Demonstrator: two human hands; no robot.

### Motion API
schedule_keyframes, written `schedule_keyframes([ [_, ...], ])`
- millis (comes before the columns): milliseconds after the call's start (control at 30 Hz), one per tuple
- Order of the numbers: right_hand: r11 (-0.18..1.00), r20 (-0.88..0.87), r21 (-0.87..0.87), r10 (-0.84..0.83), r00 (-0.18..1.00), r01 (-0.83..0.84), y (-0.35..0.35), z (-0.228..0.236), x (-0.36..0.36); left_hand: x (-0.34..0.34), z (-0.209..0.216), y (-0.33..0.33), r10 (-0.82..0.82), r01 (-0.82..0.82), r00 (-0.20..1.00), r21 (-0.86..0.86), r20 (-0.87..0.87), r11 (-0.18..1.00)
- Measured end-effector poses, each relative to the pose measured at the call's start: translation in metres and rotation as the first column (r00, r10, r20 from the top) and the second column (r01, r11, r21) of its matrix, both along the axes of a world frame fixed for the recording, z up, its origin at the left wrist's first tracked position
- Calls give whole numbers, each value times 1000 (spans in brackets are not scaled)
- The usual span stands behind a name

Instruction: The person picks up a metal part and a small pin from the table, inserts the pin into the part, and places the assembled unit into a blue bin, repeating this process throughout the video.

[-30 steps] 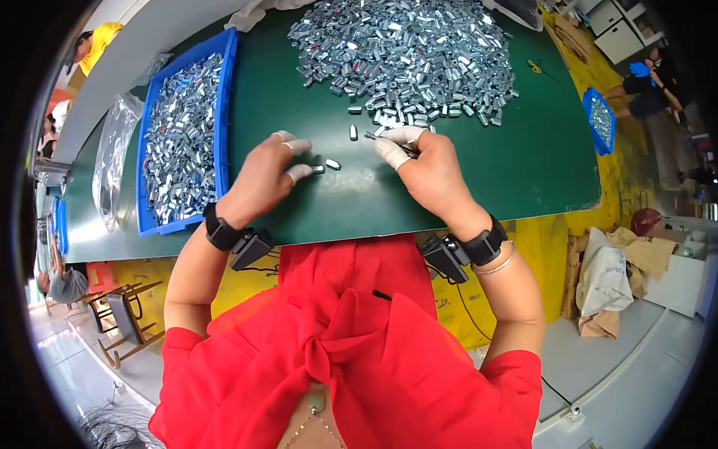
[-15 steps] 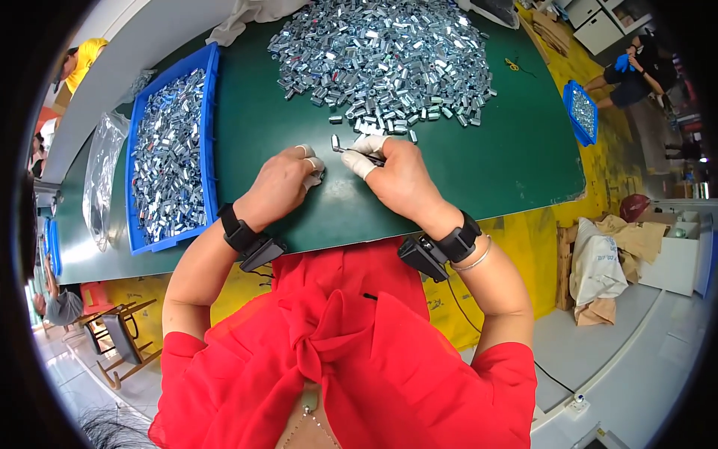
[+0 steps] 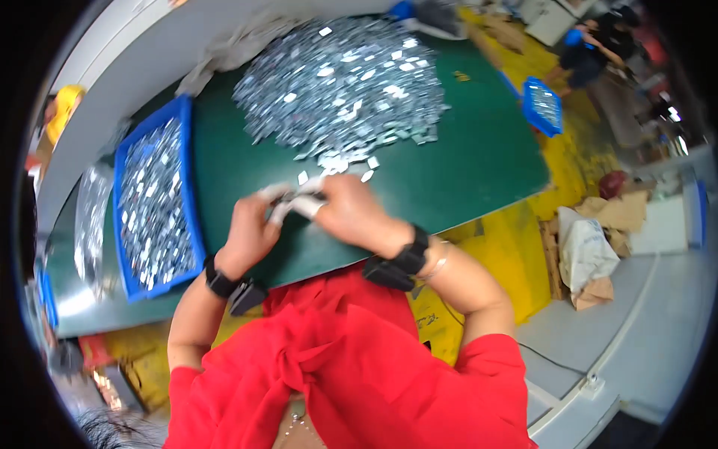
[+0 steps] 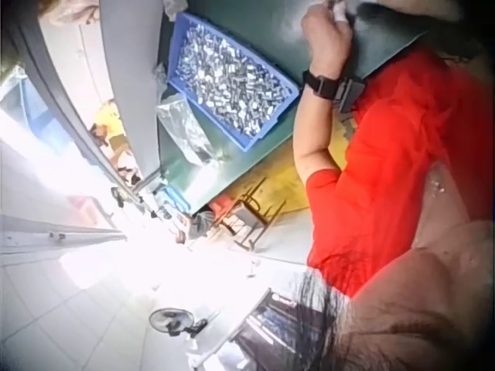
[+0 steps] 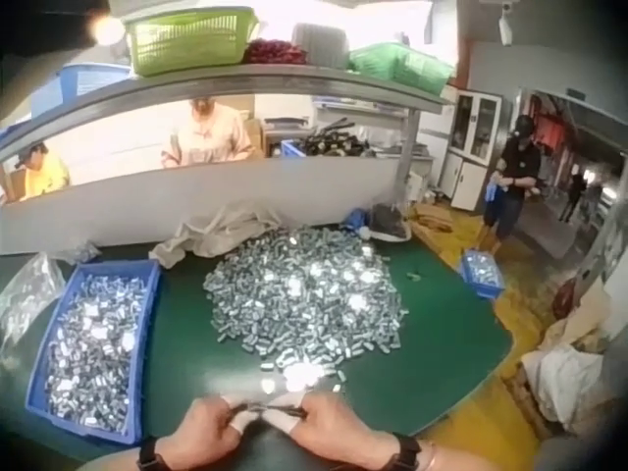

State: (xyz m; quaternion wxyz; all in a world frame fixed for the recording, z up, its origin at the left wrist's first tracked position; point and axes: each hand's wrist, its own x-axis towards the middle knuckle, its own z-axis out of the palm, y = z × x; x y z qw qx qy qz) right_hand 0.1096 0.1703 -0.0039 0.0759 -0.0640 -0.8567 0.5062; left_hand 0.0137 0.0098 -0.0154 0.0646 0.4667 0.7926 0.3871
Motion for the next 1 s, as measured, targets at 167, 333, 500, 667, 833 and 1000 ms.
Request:
schedule_keyframes([
  [167,924,208,372,8,978,-86,-4,-6,-9,4,4,-2,-102,36,922,-180,-374,983],
  [333,1000,-1,15,-9,1000,9,-5,-15,-6,4,10,-1,-104,41,902,-158,-418,987],
  [500,995,196,100,-36,980,16,0,-13,-14,-2,8,3,-91,67,898,-71,-431,995],
  [667,998,114,55,11,993,-17,4,-15,-11,-10,15,-8,-140,36,920,-276,-366,960],
  [833,1000,-57,-23,-8,998,7,8,-17,-7,-15,3,-14,75,-53,987,-150,141,987],
  [1000,990,-57,-138,-5,998,-3,0,-9,-9,-4,-15,2,-81,-236,558,251,826,939],
])
